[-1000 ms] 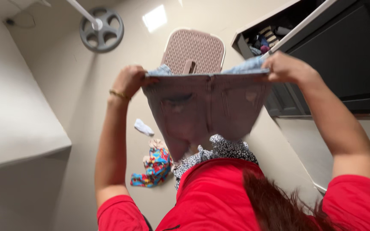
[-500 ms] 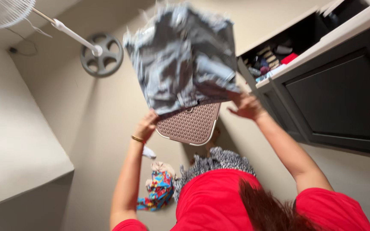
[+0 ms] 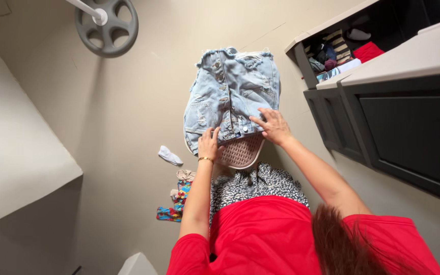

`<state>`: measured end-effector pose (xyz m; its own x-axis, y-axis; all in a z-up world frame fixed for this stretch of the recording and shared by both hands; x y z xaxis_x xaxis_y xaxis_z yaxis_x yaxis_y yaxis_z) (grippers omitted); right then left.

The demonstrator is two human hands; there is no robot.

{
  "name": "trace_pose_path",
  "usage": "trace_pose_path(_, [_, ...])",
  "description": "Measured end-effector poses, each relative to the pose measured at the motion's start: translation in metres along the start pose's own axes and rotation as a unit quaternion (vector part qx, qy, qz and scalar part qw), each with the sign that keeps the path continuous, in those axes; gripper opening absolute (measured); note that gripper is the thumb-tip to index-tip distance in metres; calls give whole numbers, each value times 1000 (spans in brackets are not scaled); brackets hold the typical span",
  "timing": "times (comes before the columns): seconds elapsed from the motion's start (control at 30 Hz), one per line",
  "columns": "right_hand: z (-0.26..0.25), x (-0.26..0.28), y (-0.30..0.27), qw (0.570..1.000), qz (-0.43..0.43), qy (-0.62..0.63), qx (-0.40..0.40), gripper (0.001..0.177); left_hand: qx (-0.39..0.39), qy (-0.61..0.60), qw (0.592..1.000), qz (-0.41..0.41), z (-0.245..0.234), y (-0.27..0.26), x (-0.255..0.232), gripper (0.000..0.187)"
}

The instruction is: The person reaches into a closet and removes a pair of light blue denim shorts. They walk to a nearby chair, place the shorts on it, and fold them neatly by hand.

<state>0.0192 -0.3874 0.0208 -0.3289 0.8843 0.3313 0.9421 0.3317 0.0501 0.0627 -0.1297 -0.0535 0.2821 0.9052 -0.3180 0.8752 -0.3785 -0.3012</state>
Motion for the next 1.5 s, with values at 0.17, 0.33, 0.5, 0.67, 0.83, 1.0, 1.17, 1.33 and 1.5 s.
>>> trace_pose_path(0.17, [32, -8, 11, 995, 90, 45, 15, 52, -29, 88, 994, 55, 17, 9, 9, 54])
trace_pose_path(0.33, [-5, -30, -6, 943, 182, 179, -212, 31, -117, 55, 985, 118, 12, 4, 16, 68])
trace_pose_path(0.5, [-14, 4, -11, 983, 91, 99, -127, 40, -89, 52, 987, 124, 24, -4, 22, 27])
trace_pose_path(0.67, [13, 23, -1, 995, 75, 45, -39, 40, 19, -192, 979, 69, 20, 7, 44, 14])
trace_pose_path(0.83, [34, 25, 10, 992, 114, 52, 15, 57, -95, -331, 937, -52, -30, 8, 63, 21])
trace_pose_path(1.0, [26, 28, 21, 990, 101, 48, -83, 37, 5, -271, 943, -194, -61, 21, 58, 37])
trace_pose_path(1.17, [-4, 14, 17, 969, 127, 132, -166, 36, -86, -318, 931, -155, -105, 34, 45, 21])
trace_pose_path(1.33, [-32, 19, 28, 969, 92, 126, -193, 39, -187, -393, 900, 0, -130, 24, 22, 26])
trace_pose_path(1.5, [-21, 49, 48, 984, -71, 67, -151, 30, -95, -532, 840, -40, -99, 32, 11, 19])
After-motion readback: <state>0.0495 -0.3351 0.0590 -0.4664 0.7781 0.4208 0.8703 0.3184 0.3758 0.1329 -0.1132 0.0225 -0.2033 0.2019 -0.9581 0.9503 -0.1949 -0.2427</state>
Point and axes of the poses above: each hand's wrist, its own y-axis towards the middle knuckle, its own z-axis out of the palm, x = y × z, the point moved 7 cm from there along y, towards the middle knuckle, and after that the axes turned 9 degrees about -z, right-handed, at the moved point
